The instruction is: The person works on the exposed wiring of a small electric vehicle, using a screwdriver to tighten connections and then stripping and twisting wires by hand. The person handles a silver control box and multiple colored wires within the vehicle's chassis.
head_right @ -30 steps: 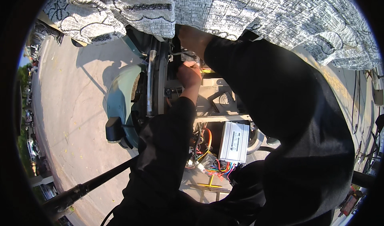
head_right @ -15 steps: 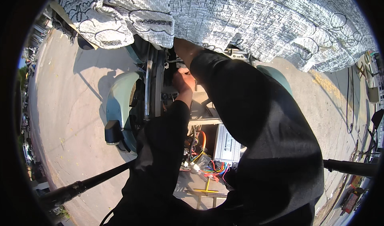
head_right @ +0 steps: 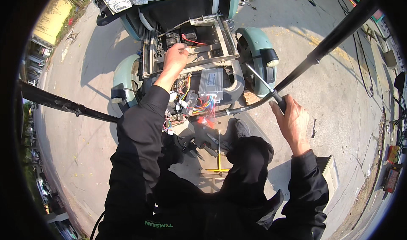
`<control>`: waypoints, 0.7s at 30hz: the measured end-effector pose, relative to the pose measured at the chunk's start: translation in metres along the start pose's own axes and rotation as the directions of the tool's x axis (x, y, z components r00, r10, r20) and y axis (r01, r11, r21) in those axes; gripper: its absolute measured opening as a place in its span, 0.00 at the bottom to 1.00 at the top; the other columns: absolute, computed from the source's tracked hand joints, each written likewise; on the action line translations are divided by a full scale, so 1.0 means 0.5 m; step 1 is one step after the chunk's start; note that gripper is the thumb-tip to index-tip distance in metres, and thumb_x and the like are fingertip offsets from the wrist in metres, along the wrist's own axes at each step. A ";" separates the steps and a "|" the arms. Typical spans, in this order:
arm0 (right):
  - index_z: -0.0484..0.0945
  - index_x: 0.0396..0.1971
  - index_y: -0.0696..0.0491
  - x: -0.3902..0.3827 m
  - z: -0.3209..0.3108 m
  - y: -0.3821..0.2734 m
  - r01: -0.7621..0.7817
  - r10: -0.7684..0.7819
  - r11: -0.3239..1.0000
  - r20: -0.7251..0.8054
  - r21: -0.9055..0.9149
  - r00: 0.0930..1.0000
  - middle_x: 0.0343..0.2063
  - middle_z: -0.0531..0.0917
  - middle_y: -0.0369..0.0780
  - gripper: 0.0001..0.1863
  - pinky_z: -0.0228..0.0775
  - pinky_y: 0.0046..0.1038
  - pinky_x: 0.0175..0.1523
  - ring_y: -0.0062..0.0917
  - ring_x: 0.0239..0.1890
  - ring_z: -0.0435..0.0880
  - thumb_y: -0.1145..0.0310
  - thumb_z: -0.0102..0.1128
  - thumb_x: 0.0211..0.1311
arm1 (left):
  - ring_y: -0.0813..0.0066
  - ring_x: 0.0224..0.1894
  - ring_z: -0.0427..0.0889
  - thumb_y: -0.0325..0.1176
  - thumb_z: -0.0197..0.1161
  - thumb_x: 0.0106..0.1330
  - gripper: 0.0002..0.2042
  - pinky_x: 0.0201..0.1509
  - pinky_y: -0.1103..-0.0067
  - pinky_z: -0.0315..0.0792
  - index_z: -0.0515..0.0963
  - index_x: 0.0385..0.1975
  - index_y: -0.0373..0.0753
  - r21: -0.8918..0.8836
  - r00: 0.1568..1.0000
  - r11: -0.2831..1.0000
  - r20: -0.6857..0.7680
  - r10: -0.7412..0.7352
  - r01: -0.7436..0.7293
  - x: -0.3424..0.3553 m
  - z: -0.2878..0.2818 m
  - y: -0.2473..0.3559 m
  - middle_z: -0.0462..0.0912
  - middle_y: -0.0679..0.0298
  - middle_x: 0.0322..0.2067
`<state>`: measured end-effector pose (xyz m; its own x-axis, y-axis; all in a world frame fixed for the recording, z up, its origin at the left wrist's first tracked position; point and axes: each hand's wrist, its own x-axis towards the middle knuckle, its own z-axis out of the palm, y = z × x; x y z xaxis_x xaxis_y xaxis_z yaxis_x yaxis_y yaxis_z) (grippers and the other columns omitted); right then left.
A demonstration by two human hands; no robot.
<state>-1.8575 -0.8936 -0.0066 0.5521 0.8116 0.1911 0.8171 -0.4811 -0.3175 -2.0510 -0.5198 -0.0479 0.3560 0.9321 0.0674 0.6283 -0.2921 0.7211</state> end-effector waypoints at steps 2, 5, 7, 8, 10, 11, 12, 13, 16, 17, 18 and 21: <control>0.73 0.33 0.58 -0.206 0.113 0.154 -0.332 0.318 0.940 0.151 0.075 0.936 0.24 0.82 0.54 0.21 0.71 0.52 0.36 0.57 0.31 0.83 0.53 0.60 0.73 | 0.61 0.52 0.87 0.34 0.63 0.71 0.16 0.58 0.71 0.77 0.81 0.54 0.34 -0.110 0.986 0.982 0.047 0.162 -0.156 -0.097 -0.047 0.026 0.88 0.50 0.48; 0.76 0.35 0.60 -0.493 0.347 0.320 -0.696 0.584 0.715 0.491 0.066 0.647 0.33 0.84 0.60 0.23 0.72 0.55 0.45 0.60 0.40 0.83 0.51 0.62 0.69 | 0.63 0.51 0.87 0.33 0.64 0.71 0.14 0.56 0.73 0.78 0.81 0.52 0.34 -0.310 0.940 0.920 0.162 0.299 -0.240 -0.285 -0.102 0.020 0.87 0.53 0.48; 0.78 0.38 0.61 -0.645 0.468 0.375 -0.680 0.599 0.731 0.530 -0.054 0.601 0.37 0.86 0.58 0.25 0.74 0.53 0.50 0.57 0.44 0.84 0.49 0.65 0.63 | 0.67 0.49 0.87 0.28 0.64 0.71 0.12 0.54 0.74 0.78 0.81 0.51 0.32 -0.247 0.904 0.937 0.290 0.313 -0.246 -0.419 -0.148 -0.003 0.86 0.55 0.47; 0.79 0.39 0.61 -0.696 0.517 0.390 -0.706 0.587 0.709 0.568 -0.016 0.576 0.38 0.86 0.58 0.25 0.75 0.51 0.51 0.56 0.45 0.85 0.50 0.66 0.61 | 0.69 0.49 0.87 0.27 0.64 0.71 0.11 0.53 0.75 0.78 0.81 0.50 0.32 -0.248 0.895 0.943 0.332 0.298 -0.222 -0.482 -0.168 -0.015 0.85 0.57 0.47; 0.79 0.40 0.60 -0.753 0.590 0.400 -0.787 0.661 0.614 0.577 -0.049 0.480 0.40 0.86 0.57 0.25 0.75 0.50 0.53 0.53 0.47 0.86 0.51 0.67 0.59 | 0.73 0.47 0.86 0.24 0.63 0.72 0.10 0.52 0.78 0.78 0.80 0.50 0.31 -0.217 0.911 0.976 0.395 0.114 -0.028 -0.606 -0.214 -0.037 0.84 0.59 0.47; 0.78 0.42 0.60 -0.764 0.614 0.401 -0.809 0.675 0.587 0.563 -0.021 0.476 0.40 0.86 0.56 0.23 0.75 0.50 0.53 0.53 0.47 0.86 0.53 0.67 0.60 | 0.75 0.46 0.85 0.22 0.62 0.72 0.09 0.52 0.79 0.77 0.80 0.50 0.30 -0.234 0.907 0.966 0.421 -0.001 0.109 -0.658 -0.232 -0.044 0.84 0.60 0.47; 0.78 0.44 0.58 -0.766 0.634 0.401 -0.822 0.700 0.570 0.522 0.003 0.487 0.40 0.87 0.56 0.22 0.75 0.50 0.53 0.54 0.46 0.85 0.54 0.66 0.60 | 0.77 0.45 0.84 0.23 0.61 0.74 0.09 0.52 0.81 0.77 0.79 0.50 0.31 -0.191 0.920 0.967 0.383 -0.084 0.167 -0.700 -0.241 -0.049 0.84 0.61 0.45; 0.77 0.45 0.56 -0.756 0.650 0.403 -0.829 0.719 0.559 0.490 0.017 0.494 0.40 0.87 0.55 0.21 0.75 0.50 0.53 0.54 0.46 0.85 0.55 0.66 0.61 | 0.78 0.44 0.84 0.23 0.60 0.74 0.08 0.52 0.81 0.76 0.79 0.50 0.31 -0.221 0.916 0.938 0.359 -0.177 0.268 -0.734 -0.247 -0.056 0.84 0.62 0.44; 0.78 0.47 0.54 -0.705 0.684 0.407 -0.823 0.749 0.542 0.347 0.168 0.564 0.38 0.86 0.53 0.18 0.75 0.50 0.49 0.53 0.43 0.85 0.59 0.66 0.63 | 0.79 0.44 0.84 0.22 0.57 0.75 0.07 0.53 0.82 0.75 0.79 0.48 0.32 -0.134 0.908 0.919 0.262 -0.328 0.371 -0.802 -0.259 -0.062 0.84 0.63 0.43; 0.78 0.47 0.53 -0.685 0.689 0.411 -0.823 0.753 0.523 0.332 0.222 0.568 0.39 0.85 0.52 0.18 0.75 0.49 0.49 0.52 0.44 0.84 0.59 0.67 0.64 | 0.79 0.43 0.83 0.22 0.57 0.75 0.07 0.53 0.83 0.75 0.79 0.48 0.32 -0.118 0.897 0.902 0.218 -0.384 0.415 -0.810 -0.254 -0.063 0.84 0.64 0.43; 0.77 0.48 0.53 -0.663 0.696 0.412 -0.833 0.766 0.512 0.327 0.209 0.553 0.39 0.85 0.52 0.18 0.75 0.49 0.49 0.51 0.44 0.84 0.59 0.67 0.64 | 0.79 0.42 0.83 0.23 0.57 0.75 0.07 0.53 0.83 0.75 0.79 0.48 0.32 -0.125 0.884 0.883 0.187 -0.428 0.453 -0.812 -0.247 -0.065 0.83 0.64 0.43; 0.78 0.47 0.52 -0.588 0.706 0.411 -0.880 0.815 0.446 0.331 0.167 0.476 0.42 0.85 0.49 0.17 0.75 0.48 0.52 0.49 0.48 0.83 0.62 0.69 0.61 | 0.78 0.42 0.83 0.23 0.57 0.75 0.07 0.52 0.82 0.75 0.79 0.48 0.32 -0.141 0.912 0.912 0.209 -0.352 0.384 -0.794 -0.218 -0.059 0.82 0.63 0.45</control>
<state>-1.9104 -1.1143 -0.4558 0.8739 0.1034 -0.4749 -0.1490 -0.8731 -0.4643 -2.2861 -0.8578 -0.0207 0.2480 0.9084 -0.3366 0.6128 0.1220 0.7807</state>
